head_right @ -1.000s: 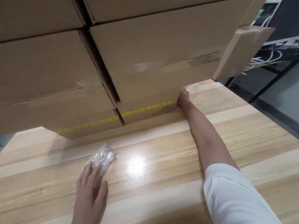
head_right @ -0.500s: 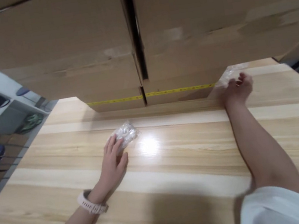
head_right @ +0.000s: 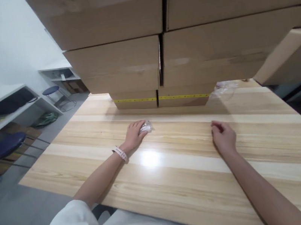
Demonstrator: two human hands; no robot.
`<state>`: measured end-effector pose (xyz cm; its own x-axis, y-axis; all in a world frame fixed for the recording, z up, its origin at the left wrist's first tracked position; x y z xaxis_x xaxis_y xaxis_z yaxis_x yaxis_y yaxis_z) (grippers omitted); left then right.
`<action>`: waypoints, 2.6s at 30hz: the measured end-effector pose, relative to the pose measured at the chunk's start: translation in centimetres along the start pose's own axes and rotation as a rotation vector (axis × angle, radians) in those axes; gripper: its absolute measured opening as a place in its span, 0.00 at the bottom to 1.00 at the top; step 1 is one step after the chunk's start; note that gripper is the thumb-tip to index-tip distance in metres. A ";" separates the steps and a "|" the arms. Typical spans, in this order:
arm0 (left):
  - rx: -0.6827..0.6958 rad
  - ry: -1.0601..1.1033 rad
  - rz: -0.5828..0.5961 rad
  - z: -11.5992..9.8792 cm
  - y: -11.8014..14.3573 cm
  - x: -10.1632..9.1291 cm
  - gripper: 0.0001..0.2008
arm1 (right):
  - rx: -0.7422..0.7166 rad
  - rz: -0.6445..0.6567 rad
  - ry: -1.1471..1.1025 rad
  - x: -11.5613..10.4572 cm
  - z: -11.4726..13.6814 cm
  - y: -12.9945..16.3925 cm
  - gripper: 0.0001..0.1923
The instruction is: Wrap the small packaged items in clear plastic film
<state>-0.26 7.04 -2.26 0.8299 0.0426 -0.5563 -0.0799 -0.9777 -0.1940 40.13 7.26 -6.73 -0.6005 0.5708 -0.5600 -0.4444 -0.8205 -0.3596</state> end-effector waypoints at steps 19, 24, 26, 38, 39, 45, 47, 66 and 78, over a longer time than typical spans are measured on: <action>-0.364 1.247 0.255 -2.4 4.7 4.3 0.17 | -0.051 0.633 -0.614 6.4 15.7 16.4 0.51; -0.420 1.352 0.365 -3.8 5.7 5.1 0.21 | -0.135 0.423 -0.553 4.4 15.2 15.2 0.46; -0.406 1.303 0.434 -4.2 6.5 5.2 0.24 | -0.201 0.401 -0.546 3.5 15.2 14.5 0.38; -0.293 0.627 0.650 -3.0 4.9 -1.2 0.32 | 0.364 0.469 -0.714 0.8 11.2 11.3 0.28; -0.236 0.499 0.607 -2.7 4.1 -1.9 0.30 | 0.388 0.497 -0.726 0.8 11.2 11.5 0.28; 0.275 -0.074 0.381 -4.6 2.3 0.1 0.35 | 0.528 0.570 -0.818 1.7 11.7 12.3 0.28; 0.308 -0.086 0.357 -5.4 2.6 2.2 0.24 | 0.552 0.585 -0.831 1.9 11.7 12.5 0.30; -0.354 0.273 -0.629 3.4 7.0 -12.8 0.29 | 0.211 0.266 -0.110 -3.2 8.8 8.4 0.16; 0.314 -0.603 0.337 -3.0 0.2 -1.4 0.27 | -0.618 0.800 0.339 5.2 17.0 6.5 0.25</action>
<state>0.19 6.13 0.94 0.2944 -0.0551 -0.9541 -0.5041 -0.8571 -0.1060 22.73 5.45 0.70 -0.3092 -0.1026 -0.9455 0.4693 -0.8811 -0.0579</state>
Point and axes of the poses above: each hand's wrist, its own y-axis away from the middle knuckle, its own x-axis out of the palm, z = x × y, the point moved 3 cm from there along -y, towards the middle knuckle, and after that the axes turned 1 degree about x, right-handed, at the moved point
